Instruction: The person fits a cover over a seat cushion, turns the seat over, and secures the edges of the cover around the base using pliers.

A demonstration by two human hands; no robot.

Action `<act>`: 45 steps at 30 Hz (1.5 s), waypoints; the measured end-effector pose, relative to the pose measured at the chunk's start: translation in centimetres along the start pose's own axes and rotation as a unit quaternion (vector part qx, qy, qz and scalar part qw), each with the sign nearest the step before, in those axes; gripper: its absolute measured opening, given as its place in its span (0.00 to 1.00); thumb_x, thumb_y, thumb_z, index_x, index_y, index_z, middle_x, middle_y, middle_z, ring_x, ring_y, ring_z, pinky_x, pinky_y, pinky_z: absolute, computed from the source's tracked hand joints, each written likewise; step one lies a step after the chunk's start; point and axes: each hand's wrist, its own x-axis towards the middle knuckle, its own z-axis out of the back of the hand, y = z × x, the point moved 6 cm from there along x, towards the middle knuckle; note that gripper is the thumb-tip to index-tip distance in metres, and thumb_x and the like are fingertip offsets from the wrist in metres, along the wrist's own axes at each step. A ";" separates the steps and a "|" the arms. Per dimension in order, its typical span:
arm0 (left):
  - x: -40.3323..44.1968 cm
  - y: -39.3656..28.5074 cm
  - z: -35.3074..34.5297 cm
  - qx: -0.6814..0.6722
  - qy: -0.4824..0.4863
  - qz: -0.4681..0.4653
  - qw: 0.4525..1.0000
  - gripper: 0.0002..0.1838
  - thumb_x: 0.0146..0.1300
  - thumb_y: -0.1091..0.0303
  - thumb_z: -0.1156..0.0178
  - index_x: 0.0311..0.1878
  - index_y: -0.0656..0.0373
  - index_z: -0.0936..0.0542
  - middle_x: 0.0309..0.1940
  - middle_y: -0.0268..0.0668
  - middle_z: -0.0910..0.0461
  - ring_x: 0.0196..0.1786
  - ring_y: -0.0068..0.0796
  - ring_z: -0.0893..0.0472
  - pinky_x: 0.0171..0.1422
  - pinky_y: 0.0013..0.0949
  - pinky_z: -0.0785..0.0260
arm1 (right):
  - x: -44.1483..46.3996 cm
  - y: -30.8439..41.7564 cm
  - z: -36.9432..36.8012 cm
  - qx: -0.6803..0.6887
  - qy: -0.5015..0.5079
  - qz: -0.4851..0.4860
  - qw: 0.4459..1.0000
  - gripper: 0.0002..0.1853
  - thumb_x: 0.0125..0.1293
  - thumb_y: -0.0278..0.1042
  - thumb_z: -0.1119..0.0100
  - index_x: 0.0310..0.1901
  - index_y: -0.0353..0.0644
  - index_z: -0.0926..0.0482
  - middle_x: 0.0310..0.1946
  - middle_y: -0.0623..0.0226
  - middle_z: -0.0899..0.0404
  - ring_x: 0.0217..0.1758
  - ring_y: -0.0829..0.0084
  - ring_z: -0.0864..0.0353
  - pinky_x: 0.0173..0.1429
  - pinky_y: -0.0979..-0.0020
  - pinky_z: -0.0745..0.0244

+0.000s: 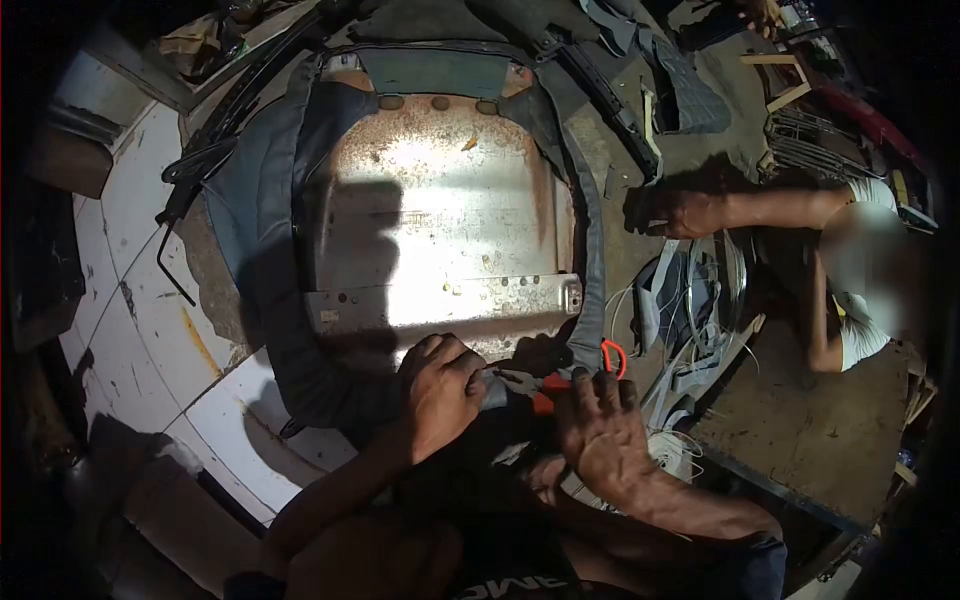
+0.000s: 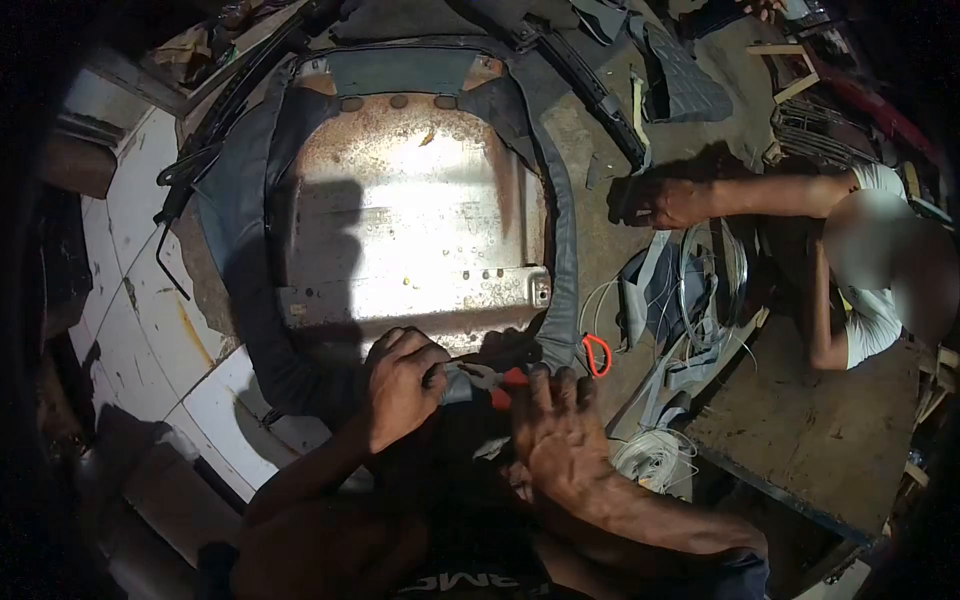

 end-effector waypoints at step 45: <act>0.0 0.5 -0.3 -0.010 0.013 -0.028 0.999 0.09 0.51 0.76 0.33 0.38 0.62 0.16 0.37 0.44 0.23 0.47 0.48 0.23 0.56 0.48 0.30 | 0.0 0.1 -8.9 0.298 0.089 -0.202 0.929 0.14 0.63 0.32 0.40 0.50 0.43 0.18 0.42 0.47 0.15 0.46 0.51 0.13 0.53 0.52 0.20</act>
